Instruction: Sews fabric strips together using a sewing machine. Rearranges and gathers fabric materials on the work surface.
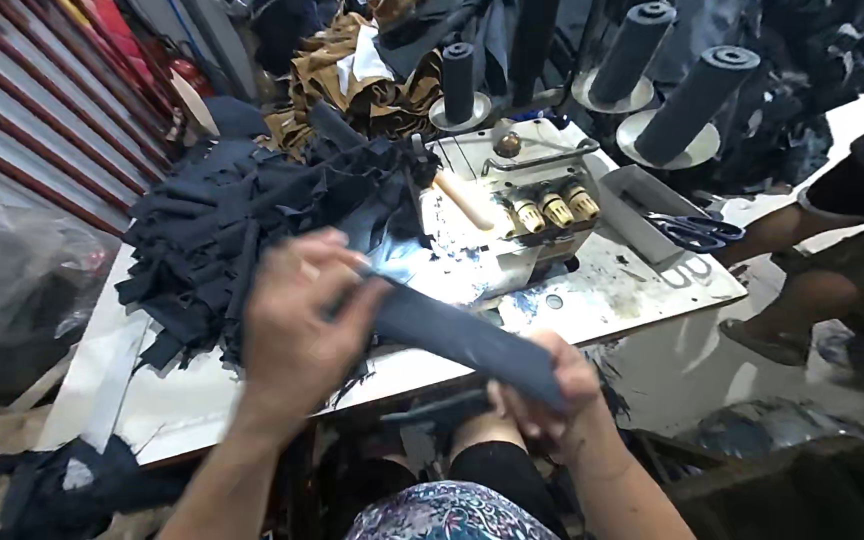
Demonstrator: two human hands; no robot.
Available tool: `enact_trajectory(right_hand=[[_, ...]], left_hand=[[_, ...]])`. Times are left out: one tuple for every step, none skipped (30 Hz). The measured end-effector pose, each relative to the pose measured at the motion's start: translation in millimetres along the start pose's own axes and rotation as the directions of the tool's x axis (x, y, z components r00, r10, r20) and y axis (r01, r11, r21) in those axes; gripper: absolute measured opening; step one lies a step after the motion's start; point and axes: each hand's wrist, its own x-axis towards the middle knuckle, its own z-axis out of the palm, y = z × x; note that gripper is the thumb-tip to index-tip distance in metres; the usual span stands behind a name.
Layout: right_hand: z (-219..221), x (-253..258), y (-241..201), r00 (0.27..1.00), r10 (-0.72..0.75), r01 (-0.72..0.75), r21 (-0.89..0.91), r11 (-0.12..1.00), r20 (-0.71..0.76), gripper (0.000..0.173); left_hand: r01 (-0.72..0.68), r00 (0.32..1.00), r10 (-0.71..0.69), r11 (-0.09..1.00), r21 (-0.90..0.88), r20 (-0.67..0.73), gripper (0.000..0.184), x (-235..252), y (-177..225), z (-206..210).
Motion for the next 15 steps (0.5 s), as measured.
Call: enact_trajectory(right_hand=[[-9,0,-6,0.999,-0.022,0.023,0.009,1.000,-0.045,0.027],[-19,1,-7,0.991,-0.014,0.014,-0.007,1.000,-0.130,0.028],[-30,2,-3,0.965,0.023,-0.036,-0.044,0.998,-0.262,0.029],[-39,4,5,0.918,0.073,-0.106,-0.064,0.992,-0.389,0.031],[-46,8,15,0.873,0.111,-0.159,-0.062,0.985,-0.476,0.031],[-51,9,25,0.834,0.134,-0.183,-0.039,0.982,-0.535,0.029],[-55,7,34,0.807,0.158,-0.182,0.015,0.983,-0.569,0.026],[-60,4,40,0.802,0.171,-0.150,0.084,0.985,-0.572,0.026],[-65,-1,42,0.814,0.169,-0.096,0.158,0.983,-0.555,0.029],[-70,-6,40,0.831,0.163,-0.042,0.232,0.972,-0.533,0.028],[-75,-9,37,0.839,0.150,0.003,0.280,0.960,-0.523,0.026],[-77,-11,33,0.844,0.135,0.032,0.300,0.954,-0.519,0.024],[-78,-11,31,0.841,0.121,0.055,0.305,0.951,-0.528,0.023],[-78,-10,30,0.829,0.111,0.076,0.307,0.949,-0.548,0.024],[-79,-7,29,0.814,0.101,0.100,0.310,0.946,-0.571,0.028]], left_hand=[[0.035,0.999,-0.030,0.981,0.189,-0.030,0.032,11,-20,-15],[0.084,0.996,-0.073,0.937,0.338,-0.046,0.035,20,-40,-23],[0.104,0.995,-0.093,0.902,0.419,-0.047,0.033,25,-51,-22],[0.077,0.997,-0.078,0.900,0.429,-0.014,0.029,25,-51,-15],[0.005,0.999,-0.019,0.919,0.393,0.033,0.029,21,-42,1],[-0.111,0.993,0.092,0.940,0.323,0.075,0.028,12,-32,23],[-0.231,0.971,0.209,0.946,0.225,0.120,0.027,0,-24,48],[-0.313,0.941,0.290,0.942,0.122,0.174,0.026,-12,-22,70],[-0.345,0.917,0.329,0.938,0.034,0.227,0.027,-22,-24,88],[-0.343,0.903,0.333,0.939,-0.010,0.272,0.028,-30,-29,98],[-0.324,0.899,0.312,0.946,-0.013,0.307,0.029,-35,-32,101],[-0.307,0.899,0.285,0.952,0.014,0.333,0.031,-38,-33,101],[-0.299,0.900,0.268,0.953,0.039,0.344,0.034,-39,-31,100],[-0.301,0.903,0.263,0.952,0.062,0.341,0.036,-39,-27,101],[-0.295,0.908,0.253,0.952,0.082,0.333,0.037,-38,-21,102]])
